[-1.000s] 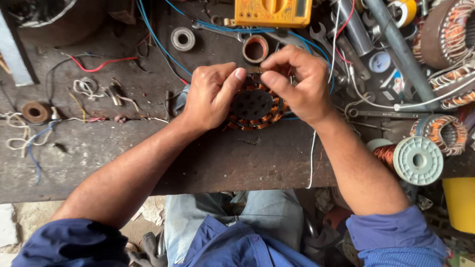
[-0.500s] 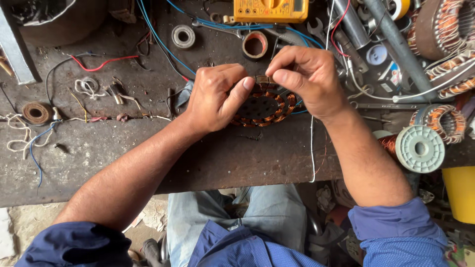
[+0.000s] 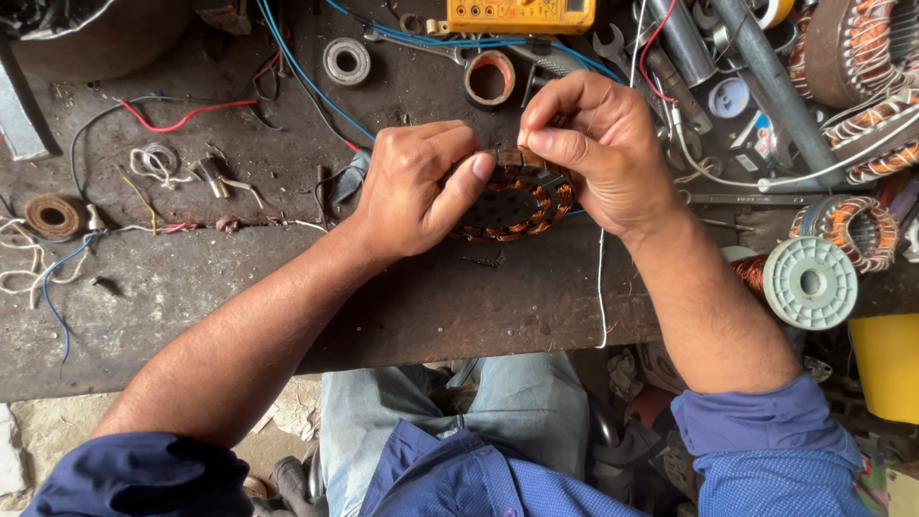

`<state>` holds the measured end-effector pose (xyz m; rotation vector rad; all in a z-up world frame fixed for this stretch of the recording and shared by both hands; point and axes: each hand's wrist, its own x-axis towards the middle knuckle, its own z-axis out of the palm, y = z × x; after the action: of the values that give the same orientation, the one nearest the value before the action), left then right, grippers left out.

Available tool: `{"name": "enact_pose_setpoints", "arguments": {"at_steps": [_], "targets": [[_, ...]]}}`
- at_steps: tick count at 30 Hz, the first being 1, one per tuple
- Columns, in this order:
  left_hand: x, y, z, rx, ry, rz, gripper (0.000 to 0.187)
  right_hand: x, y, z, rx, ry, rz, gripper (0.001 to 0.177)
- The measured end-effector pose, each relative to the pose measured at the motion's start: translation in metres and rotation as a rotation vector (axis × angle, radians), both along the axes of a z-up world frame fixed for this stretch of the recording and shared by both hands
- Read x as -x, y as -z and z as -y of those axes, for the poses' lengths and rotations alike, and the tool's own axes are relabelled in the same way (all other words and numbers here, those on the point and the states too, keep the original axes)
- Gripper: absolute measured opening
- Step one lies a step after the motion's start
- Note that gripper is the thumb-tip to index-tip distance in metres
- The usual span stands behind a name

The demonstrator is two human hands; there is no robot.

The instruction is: The person winds copper wire by hand around the slots of a motor stator core. They pull wire from a spool, thread it through slots, and adjust the winding pattern while seated at a cluttered workbench.

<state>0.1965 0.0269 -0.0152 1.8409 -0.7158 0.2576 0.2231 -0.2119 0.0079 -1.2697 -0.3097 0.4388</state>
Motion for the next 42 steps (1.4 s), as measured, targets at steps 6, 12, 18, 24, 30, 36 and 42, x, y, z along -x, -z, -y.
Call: {"name": "enact_pose_setpoints", "arguments": {"at_steps": [6,12,18,24,30,36,42], "targets": [[-0.001,-0.001,0.001,-0.026,0.012,0.029,0.029,0.001,-0.002,-0.001,-0.057,-0.064,0.004,0.012],[0.001,0.001,0.0,-0.019,-0.02,-0.001,0.031,-0.002,-0.011,0.0,0.08,0.018,0.166,0.012],[-0.001,0.0,0.001,-0.018,-0.023,0.006,0.03,-0.003,-0.014,-0.001,0.212,-0.078,0.175,0.012],[0.0,0.0,0.001,-0.043,0.001,0.076,0.027,-0.003,-0.015,0.001,0.241,-0.135,0.074,0.022],[0.002,0.0,0.001,-0.081,0.011,0.144,0.031,-0.006,-0.016,0.005,0.256,-0.266,0.113,0.026],[0.002,0.001,0.001,-0.079,0.005,0.147,0.03,-0.007,-0.02,0.004,0.216,-0.233,0.027,0.025],[0.003,0.001,0.002,-0.088,0.007,0.152,0.032,-0.007,-0.028,0.01,0.285,-0.289,0.093,0.02]]}}
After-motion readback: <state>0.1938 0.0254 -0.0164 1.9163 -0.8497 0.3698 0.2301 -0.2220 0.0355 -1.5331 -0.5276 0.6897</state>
